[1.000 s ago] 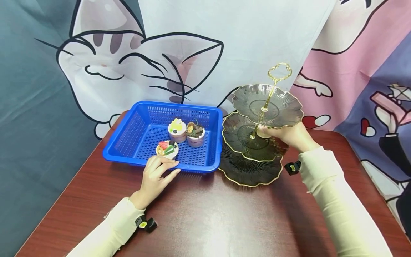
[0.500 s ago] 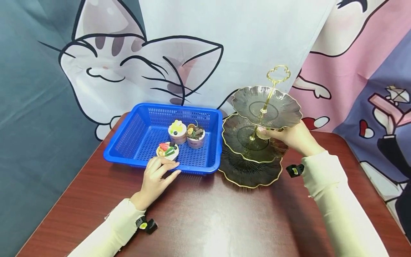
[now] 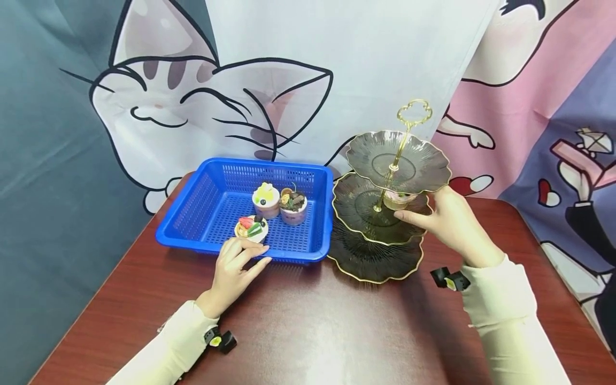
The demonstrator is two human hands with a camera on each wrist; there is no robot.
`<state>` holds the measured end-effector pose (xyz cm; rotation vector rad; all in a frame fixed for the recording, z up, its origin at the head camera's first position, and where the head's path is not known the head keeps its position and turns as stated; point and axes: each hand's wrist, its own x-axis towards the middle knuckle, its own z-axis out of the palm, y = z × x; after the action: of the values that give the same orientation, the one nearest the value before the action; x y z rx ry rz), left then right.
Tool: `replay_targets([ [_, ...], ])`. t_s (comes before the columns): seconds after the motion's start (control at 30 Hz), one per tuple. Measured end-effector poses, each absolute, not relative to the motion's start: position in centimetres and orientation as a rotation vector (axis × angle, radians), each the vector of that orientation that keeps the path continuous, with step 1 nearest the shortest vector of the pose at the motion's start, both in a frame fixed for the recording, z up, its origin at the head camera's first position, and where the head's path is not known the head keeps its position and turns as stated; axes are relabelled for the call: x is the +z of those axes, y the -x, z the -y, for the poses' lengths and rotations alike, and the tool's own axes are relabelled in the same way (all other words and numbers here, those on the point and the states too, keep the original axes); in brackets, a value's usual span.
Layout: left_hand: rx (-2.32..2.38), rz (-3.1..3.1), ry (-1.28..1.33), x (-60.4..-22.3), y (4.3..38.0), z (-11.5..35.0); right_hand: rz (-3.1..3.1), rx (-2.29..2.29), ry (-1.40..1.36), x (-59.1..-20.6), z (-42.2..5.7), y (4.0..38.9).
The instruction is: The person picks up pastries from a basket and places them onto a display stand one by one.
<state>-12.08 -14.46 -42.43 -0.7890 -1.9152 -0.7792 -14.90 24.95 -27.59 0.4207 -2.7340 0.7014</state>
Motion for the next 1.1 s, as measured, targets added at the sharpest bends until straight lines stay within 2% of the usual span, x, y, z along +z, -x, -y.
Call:
replay_targets([
  [0.4, -0.781, 1.911, 0.792, -42.4, 11.9, 14.6, 2.747, 0.569, -0.533, -27.7, -23.7, 12.6],
  [0.63, -0.780, 1.903, 0.799, -42.5, 12.0, 14.7, 2.656, 0.668, -0.678, -27.5, -22.3, 12.0],
  [1.1, -0.787, 1.909, 0.800, -42.6, 12.0, 14.4, 2.585, 0.715, -1.055, -26.2, -16.1, 11.4],
])
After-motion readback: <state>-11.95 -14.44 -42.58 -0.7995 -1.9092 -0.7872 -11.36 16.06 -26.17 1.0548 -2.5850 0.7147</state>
